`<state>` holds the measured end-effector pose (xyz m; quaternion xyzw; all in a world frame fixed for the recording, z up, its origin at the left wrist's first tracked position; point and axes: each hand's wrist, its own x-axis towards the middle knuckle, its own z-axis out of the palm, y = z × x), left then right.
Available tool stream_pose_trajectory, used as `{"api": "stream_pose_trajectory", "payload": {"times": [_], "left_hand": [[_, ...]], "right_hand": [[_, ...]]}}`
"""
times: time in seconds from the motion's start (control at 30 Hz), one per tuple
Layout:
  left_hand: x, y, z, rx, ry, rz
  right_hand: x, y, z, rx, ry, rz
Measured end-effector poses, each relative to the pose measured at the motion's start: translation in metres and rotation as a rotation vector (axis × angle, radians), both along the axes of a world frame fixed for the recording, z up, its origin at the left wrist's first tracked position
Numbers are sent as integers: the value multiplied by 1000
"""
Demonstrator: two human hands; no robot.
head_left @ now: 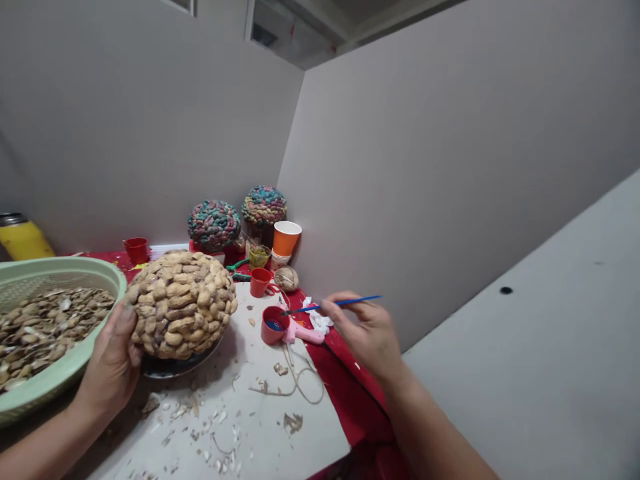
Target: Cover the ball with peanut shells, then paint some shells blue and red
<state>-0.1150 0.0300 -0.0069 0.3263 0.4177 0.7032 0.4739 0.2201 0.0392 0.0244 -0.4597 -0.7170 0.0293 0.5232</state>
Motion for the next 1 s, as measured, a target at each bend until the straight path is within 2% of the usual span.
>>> {"api": "stream_pose_trajectory", "payload": {"times": [0.1, 0.23, 0.5, 0.6, 0.73, 0.87, 1.0], "left_hand": [[0, 0, 1, 2, 25, 14], [-1, 2, -5, 18, 18, 5], [-6, 3, -13, 34, -55, -44], [-6, 2, -13, 56, -37, -45], [-4, 1, -10, 58, -18, -34], [-1, 1, -6, 58, -27, -13], [-1, 2, -7, 53, -40, -19]], "right_hand": [[-3, 16, -16, -41, -160, 51], [-9, 32, -32, -87, -261, 117], [-12, 43, -46, -121, -450, 121], [-12, 40, -44, -171, -442, 130], [-13, 37, -40, -251, -305, 169], [-14, 39, -44, -258, -227, 130], [-18, 39, -47, -316, -137, 156]]}}
